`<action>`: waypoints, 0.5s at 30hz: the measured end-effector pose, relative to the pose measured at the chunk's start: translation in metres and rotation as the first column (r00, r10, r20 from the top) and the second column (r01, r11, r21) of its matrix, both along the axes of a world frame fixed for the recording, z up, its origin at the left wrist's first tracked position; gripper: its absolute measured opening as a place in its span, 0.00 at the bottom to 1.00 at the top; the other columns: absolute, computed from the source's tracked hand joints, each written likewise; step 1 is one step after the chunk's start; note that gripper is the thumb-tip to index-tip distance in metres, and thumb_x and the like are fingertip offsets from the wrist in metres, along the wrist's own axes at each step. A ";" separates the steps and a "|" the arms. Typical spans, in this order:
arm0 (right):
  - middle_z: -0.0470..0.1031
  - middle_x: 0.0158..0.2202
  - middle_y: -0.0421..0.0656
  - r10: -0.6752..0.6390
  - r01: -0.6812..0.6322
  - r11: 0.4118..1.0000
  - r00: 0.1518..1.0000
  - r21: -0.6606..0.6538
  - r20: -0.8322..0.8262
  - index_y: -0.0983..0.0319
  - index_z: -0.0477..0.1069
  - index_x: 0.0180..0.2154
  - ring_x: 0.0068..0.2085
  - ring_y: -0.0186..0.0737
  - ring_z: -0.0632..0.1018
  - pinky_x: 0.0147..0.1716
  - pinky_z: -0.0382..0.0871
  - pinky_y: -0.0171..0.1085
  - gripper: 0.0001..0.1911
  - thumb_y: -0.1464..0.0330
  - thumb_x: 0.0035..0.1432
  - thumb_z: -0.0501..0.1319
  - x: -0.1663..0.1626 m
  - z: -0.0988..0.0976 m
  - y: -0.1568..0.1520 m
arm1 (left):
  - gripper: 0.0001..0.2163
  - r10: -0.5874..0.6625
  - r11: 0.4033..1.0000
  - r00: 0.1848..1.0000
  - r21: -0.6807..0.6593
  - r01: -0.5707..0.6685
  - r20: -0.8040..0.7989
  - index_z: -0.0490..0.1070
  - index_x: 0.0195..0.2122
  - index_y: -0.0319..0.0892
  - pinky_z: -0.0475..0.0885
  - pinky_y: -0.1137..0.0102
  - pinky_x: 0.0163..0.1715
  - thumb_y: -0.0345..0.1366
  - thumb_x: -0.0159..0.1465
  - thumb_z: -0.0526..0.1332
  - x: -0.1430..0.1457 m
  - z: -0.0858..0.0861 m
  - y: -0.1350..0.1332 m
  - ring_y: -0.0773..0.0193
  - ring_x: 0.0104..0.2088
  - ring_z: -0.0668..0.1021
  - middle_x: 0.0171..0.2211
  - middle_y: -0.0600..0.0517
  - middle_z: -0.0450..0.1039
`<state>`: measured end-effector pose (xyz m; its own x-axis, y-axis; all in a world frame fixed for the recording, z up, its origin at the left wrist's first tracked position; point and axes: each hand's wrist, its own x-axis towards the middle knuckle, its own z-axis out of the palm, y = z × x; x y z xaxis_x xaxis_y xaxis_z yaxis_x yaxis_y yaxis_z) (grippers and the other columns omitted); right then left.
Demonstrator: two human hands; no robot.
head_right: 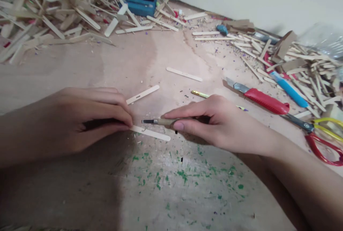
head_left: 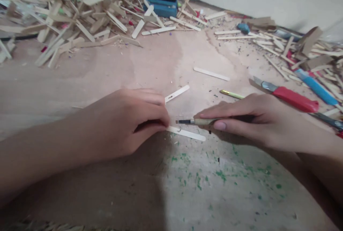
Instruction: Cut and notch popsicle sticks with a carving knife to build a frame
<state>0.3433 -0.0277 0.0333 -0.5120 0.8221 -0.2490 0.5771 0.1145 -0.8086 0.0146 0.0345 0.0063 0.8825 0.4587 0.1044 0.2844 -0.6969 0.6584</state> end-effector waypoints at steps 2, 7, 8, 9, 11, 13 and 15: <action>0.92 0.42 0.42 -0.001 0.001 1.000 1.000 -0.020 0.008 0.55 0.91 0.60 0.33 0.35 0.86 0.28 0.77 0.30 0.17 0.58 0.79 0.70 0.001 0.001 0.001 | 0.12 -0.001 1.000 1.000 0.013 0.001 -0.013 0.84 0.44 0.49 0.75 0.67 0.43 0.31 0.80 0.59 0.001 0.002 -0.002 0.60 0.43 0.86 0.42 0.54 0.87; 0.93 0.47 0.45 -0.012 0.012 0.997 1.000 -0.080 0.001 0.58 0.91 0.60 0.38 0.40 0.89 0.33 0.81 0.33 0.19 0.56 0.79 0.69 0.000 0.003 0.007 | 0.15 0.002 0.999 0.997 0.048 0.001 -0.076 0.84 0.45 0.46 0.77 0.65 0.45 0.30 0.82 0.56 0.004 0.008 -0.009 0.60 0.43 0.86 0.45 0.50 0.86; 0.93 0.48 0.45 -0.017 0.016 0.996 1.000 -0.082 -0.012 0.58 0.91 0.60 0.40 0.41 0.90 0.36 0.83 0.33 0.19 0.56 0.79 0.69 0.000 0.003 0.008 | 0.16 -0.001 0.998 0.997 0.056 0.005 -0.076 0.84 0.45 0.45 0.78 0.65 0.46 0.30 0.82 0.55 0.004 0.009 -0.010 0.60 0.43 0.86 0.46 0.50 0.85; 0.93 0.49 0.45 -0.018 0.016 0.997 1.000 -0.080 -0.023 0.58 0.91 0.59 0.42 0.41 0.91 0.40 0.85 0.33 0.18 0.57 0.79 0.69 0.000 0.003 0.008 | 0.16 -0.006 0.998 0.997 0.057 0.010 -0.080 0.84 0.45 0.45 0.78 0.64 0.47 0.30 0.82 0.55 0.004 0.009 -0.011 0.59 0.44 0.86 0.46 0.50 0.85; 0.93 0.52 0.45 -0.018 0.015 0.997 0.999 -0.070 -0.039 0.58 0.91 0.59 0.46 0.42 0.92 0.47 0.87 0.34 0.16 0.60 0.78 0.70 0.000 0.004 0.009 | 0.16 -0.005 0.999 0.997 0.053 0.009 -0.073 0.83 0.46 0.45 0.78 0.63 0.48 0.30 0.83 0.55 0.004 0.009 -0.012 0.59 0.45 0.86 0.46 0.50 0.85; 0.93 0.54 0.46 -0.014 0.009 0.997 0.998 -0.076 -0.060 0.58 0.91 0.59 0.49 0.43 0.92 0.51 0.87 0.35 0.16 0.62 0.79 0.70 0.000 0.005 0.010 | 0.15 0.000 0.999 0.998 0.047 0.003 -0.070 0.83 0.47 0.46 0.79 0.64 0.48 0.30 0.83 0.55 0.004 0.007 -0.012 0.59 0.46 0.85 0.47 0.51 0.85; 0.92 0.54 0.46 -0.013 0.005 0.995 0.997 -0.099 -0.077 0.58 0.91 0.60 0.50 0.43 0.92 0.51 0.87 0.34 0.16 0.61 0.79 0.69 0.001 0.006 0.012 | 0.15 0.003 0.999 0.998 0.049 0.000 -0.064 0.82 0.46 0.46 0.79 0.65 0.48 0.30 0.83 0.56 0.004 0.005 -0.013 0.59 0.45 0.86 0.47 0.51 0.86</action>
